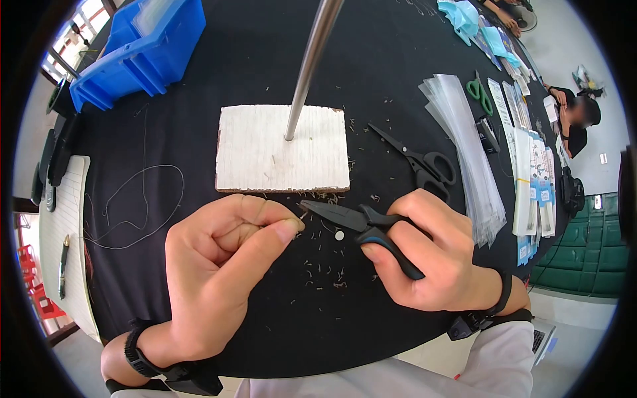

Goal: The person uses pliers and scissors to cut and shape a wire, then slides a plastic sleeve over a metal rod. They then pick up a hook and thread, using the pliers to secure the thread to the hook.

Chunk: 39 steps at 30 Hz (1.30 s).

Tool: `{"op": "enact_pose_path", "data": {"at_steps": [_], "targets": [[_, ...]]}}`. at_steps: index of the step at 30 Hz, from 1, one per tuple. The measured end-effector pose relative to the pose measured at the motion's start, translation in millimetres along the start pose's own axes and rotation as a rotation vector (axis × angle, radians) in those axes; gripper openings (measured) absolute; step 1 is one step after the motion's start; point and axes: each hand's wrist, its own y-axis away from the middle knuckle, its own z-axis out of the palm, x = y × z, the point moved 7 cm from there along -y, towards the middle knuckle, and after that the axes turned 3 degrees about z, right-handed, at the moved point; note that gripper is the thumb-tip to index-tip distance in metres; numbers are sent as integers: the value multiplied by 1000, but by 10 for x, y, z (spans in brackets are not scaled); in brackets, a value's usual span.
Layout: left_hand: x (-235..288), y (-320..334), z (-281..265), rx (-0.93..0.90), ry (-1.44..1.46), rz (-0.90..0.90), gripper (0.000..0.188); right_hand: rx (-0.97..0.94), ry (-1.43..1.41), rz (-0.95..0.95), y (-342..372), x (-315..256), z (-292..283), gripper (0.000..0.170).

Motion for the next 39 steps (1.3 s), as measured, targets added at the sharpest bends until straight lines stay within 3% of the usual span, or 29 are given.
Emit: {"op": "enact_pose_path", "data": {"at_steps": [4,7,10,11,14,17,22,26,27,30,31,39], "targets": [[0,1,-8,11,-2,-15,9,-30,-49,20,-21,32,-4,22],[17,-2,-8,21,-17,-13,9,-30,-267,82,-48,100,-5,16],[37,-20,3,-12,-77,0,11,-45,-491,314,-12,272,-19,13],[50,-13,21,-38,-88,0,10,-26,-400,365,-20,286,-39,13],[69,-3,85,-116,-42,34,8,-3,-52,149,-47,246,-12,11],[78,34,120,-187,-41,73,7,-41,40,157,-49,233,27,14],[165,63,160,-267,-230,82,8,-61,83,142,-35,218,26,28],[139,72,172,-299,-160,193,6,-9,120,152,-50,158,-100,41],[122,78,174,-305,-146,182,6,9,38,80,-64,116,-140,48],[121,93,210,-373,-233,226,7,5,-266,-90,-67,-90,-139,46],[120,92,221,-389,-244,256,8,17,-335,-98,-53,-130,-108,36],[205,102,302,-428,-384,302,5,151,-253,-213,49,-190,-106,22]]}}
